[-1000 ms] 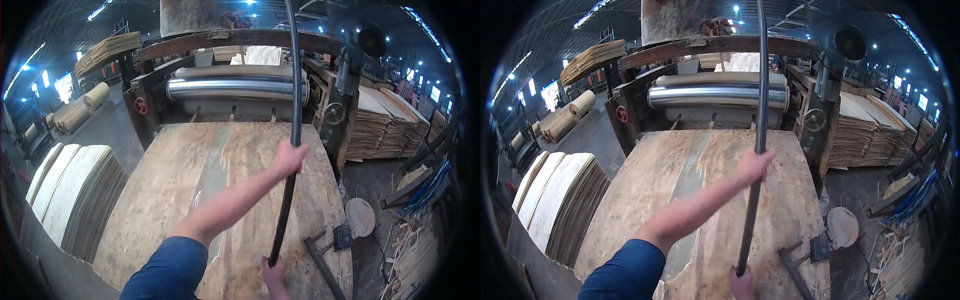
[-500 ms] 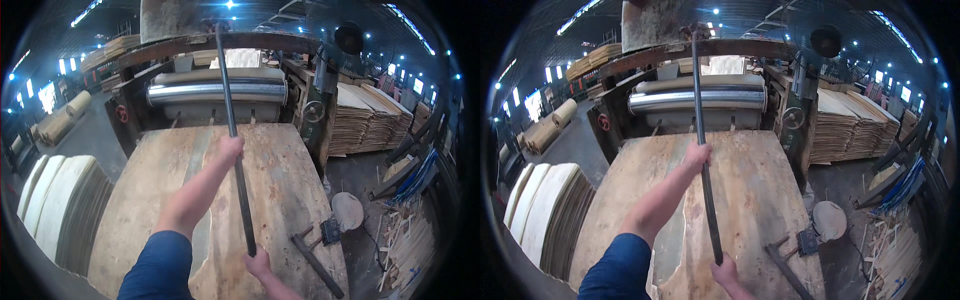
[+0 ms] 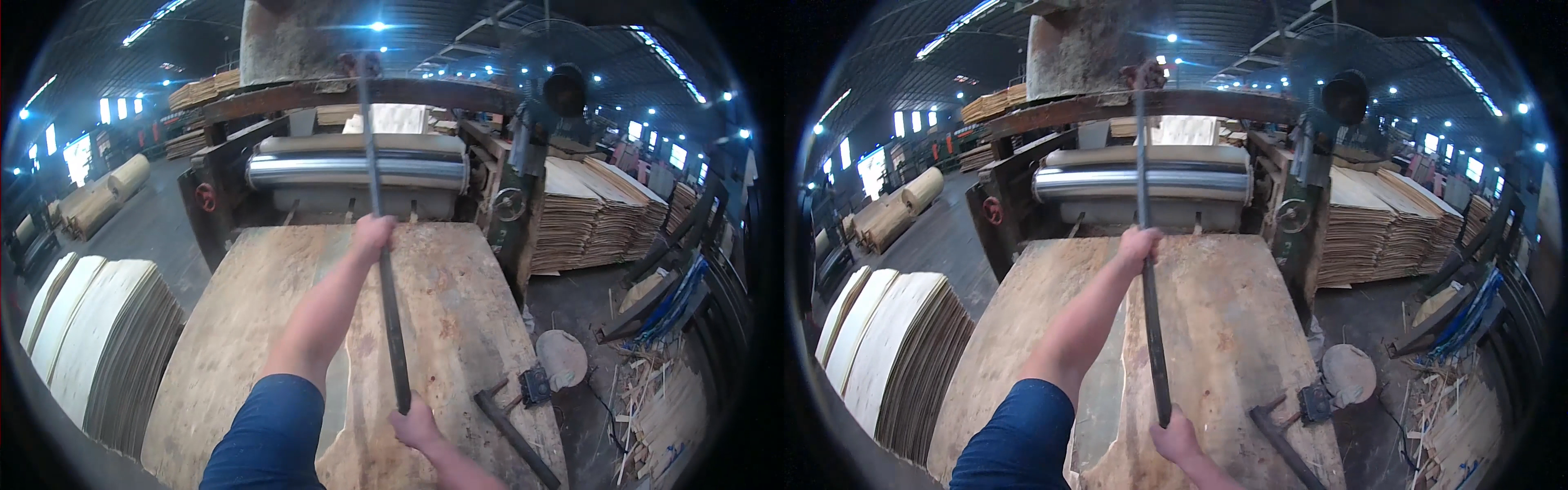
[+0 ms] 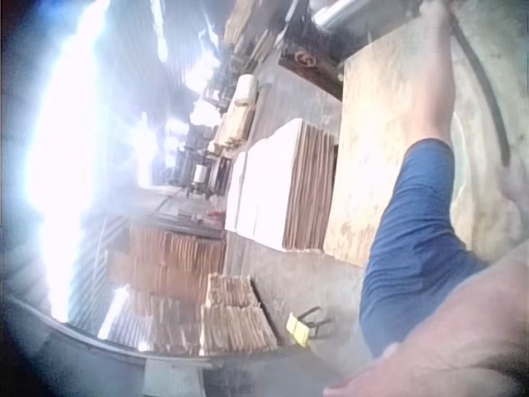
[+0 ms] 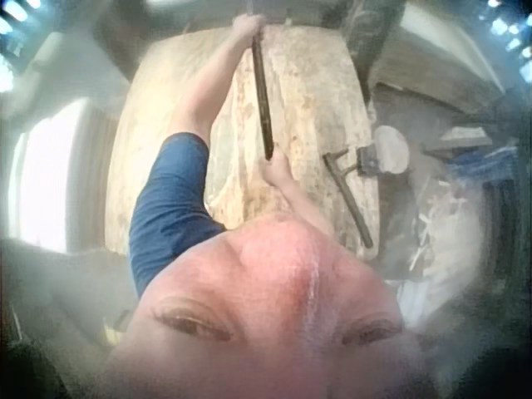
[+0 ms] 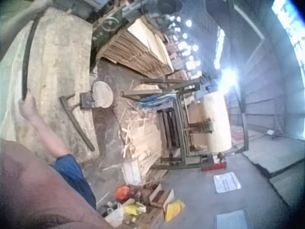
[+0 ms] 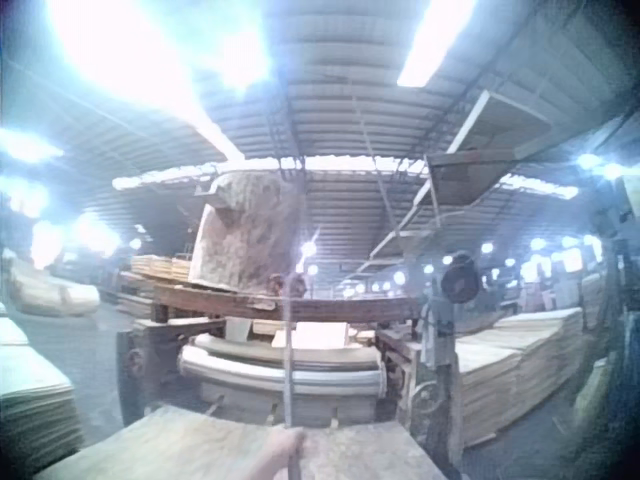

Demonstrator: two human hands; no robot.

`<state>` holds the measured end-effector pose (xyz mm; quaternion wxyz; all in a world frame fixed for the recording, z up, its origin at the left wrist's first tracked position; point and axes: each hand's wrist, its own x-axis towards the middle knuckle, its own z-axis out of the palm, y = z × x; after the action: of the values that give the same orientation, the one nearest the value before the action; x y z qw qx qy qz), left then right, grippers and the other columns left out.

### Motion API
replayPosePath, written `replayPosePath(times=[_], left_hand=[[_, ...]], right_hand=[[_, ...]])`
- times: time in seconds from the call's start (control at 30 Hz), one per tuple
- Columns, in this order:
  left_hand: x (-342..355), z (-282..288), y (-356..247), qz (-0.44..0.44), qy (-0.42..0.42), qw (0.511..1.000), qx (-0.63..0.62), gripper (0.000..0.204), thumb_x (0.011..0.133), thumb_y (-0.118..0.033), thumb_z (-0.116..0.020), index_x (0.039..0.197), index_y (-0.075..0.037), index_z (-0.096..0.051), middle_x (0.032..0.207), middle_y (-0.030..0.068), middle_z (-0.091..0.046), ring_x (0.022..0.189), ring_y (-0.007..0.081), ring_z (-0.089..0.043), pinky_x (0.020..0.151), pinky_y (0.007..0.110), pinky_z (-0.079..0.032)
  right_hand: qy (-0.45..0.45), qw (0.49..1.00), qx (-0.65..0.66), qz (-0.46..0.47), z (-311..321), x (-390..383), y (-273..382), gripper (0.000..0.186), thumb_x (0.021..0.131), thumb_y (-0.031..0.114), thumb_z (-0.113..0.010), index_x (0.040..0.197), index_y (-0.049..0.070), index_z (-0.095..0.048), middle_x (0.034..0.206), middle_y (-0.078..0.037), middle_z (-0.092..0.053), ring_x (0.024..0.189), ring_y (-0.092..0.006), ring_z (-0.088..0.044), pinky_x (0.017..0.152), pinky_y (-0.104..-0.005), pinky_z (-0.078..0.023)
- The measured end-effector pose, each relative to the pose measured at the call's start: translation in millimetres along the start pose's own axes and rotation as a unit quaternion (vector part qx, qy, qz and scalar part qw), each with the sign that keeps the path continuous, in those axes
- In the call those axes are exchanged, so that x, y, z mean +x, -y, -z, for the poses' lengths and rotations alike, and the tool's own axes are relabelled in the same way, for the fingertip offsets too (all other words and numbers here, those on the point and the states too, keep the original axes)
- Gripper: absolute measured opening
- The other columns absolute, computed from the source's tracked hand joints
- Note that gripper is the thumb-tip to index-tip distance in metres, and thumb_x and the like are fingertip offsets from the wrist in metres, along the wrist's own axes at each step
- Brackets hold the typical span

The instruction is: The person applies sheets of wood veneer to a larger panel, using a long lever to control a rolling machine and smoothing the sheets by hand.

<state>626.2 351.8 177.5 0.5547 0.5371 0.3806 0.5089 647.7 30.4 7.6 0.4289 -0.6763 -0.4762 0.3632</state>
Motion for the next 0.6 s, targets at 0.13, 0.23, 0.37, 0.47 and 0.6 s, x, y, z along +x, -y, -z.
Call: replayPosePath(times=[0.13, 0.23, 0.37, 0.47, 0.6], left_hand=[[-55.1, -31.6, 40.3, 0.059, -0.032, 0.996, 0.055, 0.016, 0.077, -0.009, -0.059, 0.065, -0.004, -0.05, 0.055, 0.0064, -0.051, 0.043, 0.0166, -0.051, 0.038, 0.034, -0.041], [-107.3, -51.4, 70.7, 0.071, 0.017, 0.997, 0.03, 0.009, 0.079, -0.01, -0.059, 0.076, -0.004, -0.052, 0.056, 0.0062, -0.051, 0.042, 0.0162, -0.05, 0.038, 0.033, -0.04], [-137.6, -69.9, 60.1, 0.049, 0.123, 0.991, 0.009, 0.017, 0.084, -0.016, -0.061, 0.092, -0.004, -0.052, 0.067, 0.0055, -0.055, 0.054, 0.0131, -0.054, 0.049, 0.029, -0.045], [-155.5, -64.5, 72.7, -0.02, 0.208, 0.977, 0.029, 0.03, 0.088, -0.019, -0.059, 0.112, -0.001, -0.053, 0.083, 0.0066, -0.059, 0.071, 0.0132, -0.058, 0.063, 0.027, -0.047], [-212.1, -2.9, 124.9, -0.204, 0.319, 0.849, 0.369, 0.048, 0.094, -0.029, -0.053, 0.134, -0.005, -0.045, 0.127, 0.0187, -0.054, 0.117, 0.0332, -0.052, 0.1, 0.04, -0.04]], right_hand=[[-0.009, 0.999, 0.033, -0.038, 9.7, -30.7, -82.7, 0.022, 0.079, 0.021, -0.063, 0.09, 0.002, -0.057, 0.067, -0.011, -0.061, 0.062, -0.0235, -0.063, 0.059, -0.0375, -0.049], [-0.083, 0.99, -0.065, -0.092, 9.4, -77.9, -90.8, 0.015, 0.078, 0.016, -0.064, 0.082, 0.003, -0.058, 0.066, -0.007, -0.057, 0.061, -0.0188, -0.058, 0.059, -0.0353, -0.048], [-0.128, 0.99, 0.022, -0.051, 18.7, -74.4, -112.5, 0.016, 0.077, 0.016, -0.066, 0.082, 0.003, -0.057, 0.062, -0.005, -0.055, 0.057, -0.0181, -0.056, 0.055, -0.0354, -0.047], [-0.109, 0.984, 0.109, -0.09, 50.3, -39.4, -88.0, 0.008, 0.079, 0.009, -0.063, 0.08, 0.006, -0.056, 0.057, -0.001, -0.052, 0.044, -0.011, -0.051, 0.04, -0.0288, -0.042], [-0.074, 0.978, 0.176, -0.086, 105.8, 12.6, -57.7, 0.018, 0.08, 0.017, -0.063, 0.093, 0.006, -0.057, 0.061, -0.001, -0.056, 0.051, -0.0126, -0.057, 0.044, -0.0297, -0.043]])
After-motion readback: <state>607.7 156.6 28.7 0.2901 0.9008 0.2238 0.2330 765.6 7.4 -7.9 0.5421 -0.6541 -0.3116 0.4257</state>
